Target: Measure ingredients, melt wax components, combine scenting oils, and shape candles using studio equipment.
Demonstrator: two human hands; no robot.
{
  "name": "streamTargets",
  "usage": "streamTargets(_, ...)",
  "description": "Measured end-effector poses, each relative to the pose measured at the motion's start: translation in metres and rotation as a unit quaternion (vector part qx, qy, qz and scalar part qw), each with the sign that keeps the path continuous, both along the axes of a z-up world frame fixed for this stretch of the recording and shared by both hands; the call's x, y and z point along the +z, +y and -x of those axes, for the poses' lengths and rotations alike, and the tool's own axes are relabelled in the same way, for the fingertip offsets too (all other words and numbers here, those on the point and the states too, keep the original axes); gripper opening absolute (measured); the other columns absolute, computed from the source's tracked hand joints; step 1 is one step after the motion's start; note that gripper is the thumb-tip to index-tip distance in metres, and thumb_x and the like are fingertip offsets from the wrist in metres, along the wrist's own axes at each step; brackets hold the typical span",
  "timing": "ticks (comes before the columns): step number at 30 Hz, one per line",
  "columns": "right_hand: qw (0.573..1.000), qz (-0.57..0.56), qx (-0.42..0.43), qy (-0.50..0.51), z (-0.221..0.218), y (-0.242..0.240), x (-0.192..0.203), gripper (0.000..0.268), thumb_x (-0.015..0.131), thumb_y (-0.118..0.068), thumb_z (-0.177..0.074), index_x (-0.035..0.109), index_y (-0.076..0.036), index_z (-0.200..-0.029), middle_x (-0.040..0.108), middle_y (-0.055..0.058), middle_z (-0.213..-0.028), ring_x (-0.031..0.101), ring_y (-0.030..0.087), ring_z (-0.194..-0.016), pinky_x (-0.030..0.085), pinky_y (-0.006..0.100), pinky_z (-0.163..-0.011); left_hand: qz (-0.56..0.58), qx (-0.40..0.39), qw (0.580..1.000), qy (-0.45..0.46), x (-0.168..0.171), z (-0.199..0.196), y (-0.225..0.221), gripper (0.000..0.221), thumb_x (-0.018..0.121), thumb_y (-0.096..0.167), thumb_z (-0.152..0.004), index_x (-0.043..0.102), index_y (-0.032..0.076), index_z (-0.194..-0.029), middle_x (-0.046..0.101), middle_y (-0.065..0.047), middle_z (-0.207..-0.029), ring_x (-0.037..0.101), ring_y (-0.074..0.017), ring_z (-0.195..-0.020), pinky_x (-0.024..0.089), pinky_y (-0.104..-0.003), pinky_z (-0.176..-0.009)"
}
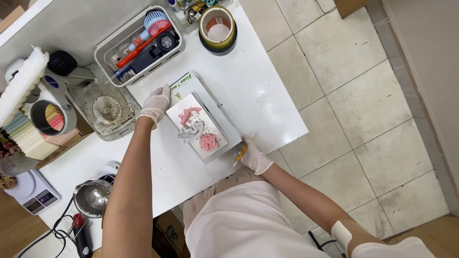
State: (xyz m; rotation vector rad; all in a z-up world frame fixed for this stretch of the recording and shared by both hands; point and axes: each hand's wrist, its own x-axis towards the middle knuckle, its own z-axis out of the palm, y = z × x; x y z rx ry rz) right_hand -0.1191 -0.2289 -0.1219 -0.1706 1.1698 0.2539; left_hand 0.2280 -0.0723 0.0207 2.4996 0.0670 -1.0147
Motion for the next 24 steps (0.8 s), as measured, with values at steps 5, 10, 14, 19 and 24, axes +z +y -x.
streamTargets(5,0.997,-0.018,0.022,0.065,-0.003,-0.005,-0.003,0.031,0.060,-0.043,-0.102,0.054,-0.014,-0.093,0.050,0.005,-0.074,0.044,0.020,-0.053,0.043,0.037,-0.054,-0.051,-0.022,0.998,0.006,-0.002,-0.013,-0.009,0.070,0.040,0.061,-0.101,0.058,0.006,-0.140,0.063,-0.019,-0.137,0.058,-0.0309,-0.130,0.038,-0.034,-0.115)
streamTargets(10,0.994,-0.023,0.023,0.103,-0.010,-0.009,0.019,0.030,0.061,-0.042,-0.100,0.054,-0.014,-0.094,0.053,0.006,-0.077,0.043,0.020,-0.053,0.041,0.036,-0.052,-0.103,-0.062,0.993,0.011,0.037,-0.005,-0.030,0.074,0.030,0.062,-0.102,0.058,0.007,-0.142,0.060,-0.020,-0.141,0.054,-0.0338,-0.134,0.036,-0.037,-0.116)
streamTargets(14,0.994,-0.022,0.036,0.096,-0.012,-0.013,0.032,0.027,0.057,-0.041,-0.100,0.057,-0.014,-0.097,0.056,0.005,-0.080,0.039,0.019,-0.050,0.041,0.036,-0.050,-0.114,-0.088,0.989,-0.028,0.006,-0.004,-0.015,0.075,0.024,0.059,-0.104,0.058,0.002,-0.138,0.057,-0.024,-0.139,0.052,-0.0368,-0.132,0.035,-0.039,-0.114)
streamTargets(19,0.992,-0.015,0.079,0.095,-0.008,-0.037,0.036,0.031,0.053,-0.045,-0.101,0.058,-0.014,-0.099,0.050,0.004,-0.078,0.037,0.016,-0.049,0.041,0.035,-0.050,-0.115,-0.096,0.988,-0.029,0.019,0.011,-0.015,0.069,0.023,0.051,-0.105,0.064,0.002,-0.130,0.063,-0.026,-0.131,0.056,-0.0391,-0.127,0.038,-0.042,-0.112)
streamTargets(24,0.968,0.121,0.199,0.089,0.008,-0.090,0.008,0.039,0.048,-0.050,-0.106,0.052,-0.013,-0.096,0.045,0.002,-0.069,0.037,0.016,-0.051,0.036,0.033,-0.049,-0.101,-0.070,0.992,0.018,-0.013,0.055,0.023,0.072,0.018,0.048,-0.106,0.069,-0.002,-0.115,0.067,-0.031,-0.115,0.060,-0.0441,-0.116,0.041,-0.047,-0.108)
